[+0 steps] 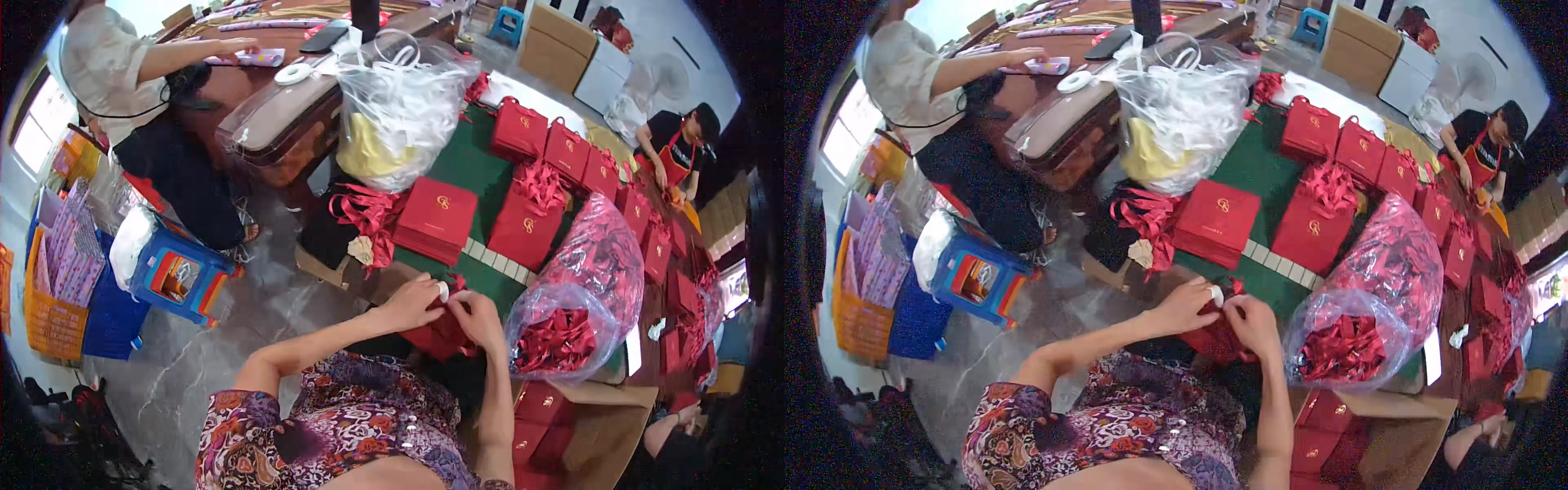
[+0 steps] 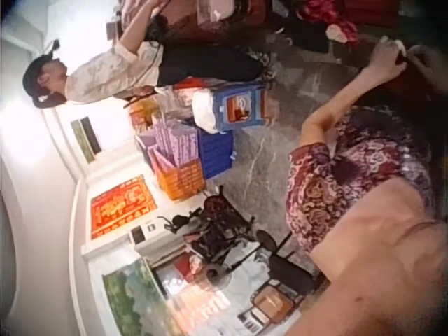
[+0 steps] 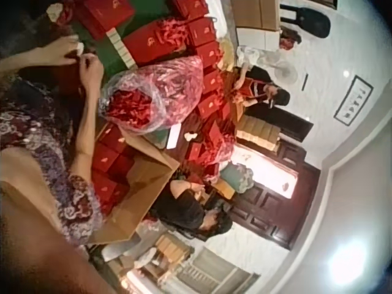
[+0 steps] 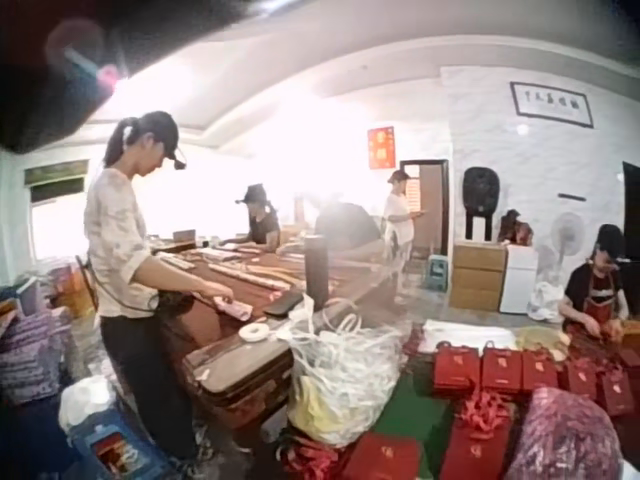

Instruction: The person assembles small gift bags by taking folded paper bags and threading and securing ribbon handles through them by hand.

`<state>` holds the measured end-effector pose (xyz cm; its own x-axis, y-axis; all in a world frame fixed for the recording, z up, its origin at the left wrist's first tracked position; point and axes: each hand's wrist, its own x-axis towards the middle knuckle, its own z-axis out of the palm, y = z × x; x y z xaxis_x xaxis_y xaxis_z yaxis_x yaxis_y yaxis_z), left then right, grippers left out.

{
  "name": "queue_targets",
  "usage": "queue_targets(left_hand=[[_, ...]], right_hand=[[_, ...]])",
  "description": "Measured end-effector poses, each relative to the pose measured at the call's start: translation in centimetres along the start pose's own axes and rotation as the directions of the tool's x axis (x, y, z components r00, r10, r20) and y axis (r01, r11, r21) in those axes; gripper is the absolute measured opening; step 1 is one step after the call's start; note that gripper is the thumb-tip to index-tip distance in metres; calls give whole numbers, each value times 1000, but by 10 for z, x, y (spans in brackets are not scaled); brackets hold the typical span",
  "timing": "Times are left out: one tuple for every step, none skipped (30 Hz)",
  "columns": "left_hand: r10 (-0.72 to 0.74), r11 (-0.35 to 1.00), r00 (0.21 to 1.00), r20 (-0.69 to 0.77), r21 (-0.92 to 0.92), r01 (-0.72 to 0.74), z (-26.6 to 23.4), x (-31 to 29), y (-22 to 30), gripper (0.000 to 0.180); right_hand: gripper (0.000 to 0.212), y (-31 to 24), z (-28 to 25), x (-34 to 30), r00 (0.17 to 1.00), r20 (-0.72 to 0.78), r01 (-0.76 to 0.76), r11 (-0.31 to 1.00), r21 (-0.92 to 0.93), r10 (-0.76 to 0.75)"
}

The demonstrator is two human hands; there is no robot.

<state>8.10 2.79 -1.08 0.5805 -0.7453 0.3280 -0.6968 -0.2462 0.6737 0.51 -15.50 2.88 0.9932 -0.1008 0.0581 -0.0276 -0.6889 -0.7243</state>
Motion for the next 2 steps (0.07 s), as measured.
queue_targets(left_hand=[[34,998,999,24,45,-35,1,2,-5,30],[61,994,997,57,85,-65,2,-3,-8,32]], right_hand=[[21,6,-5,5,990,135,-48,993,106,34],[22,13,-6,5,960,273,-119,970,213,58]])
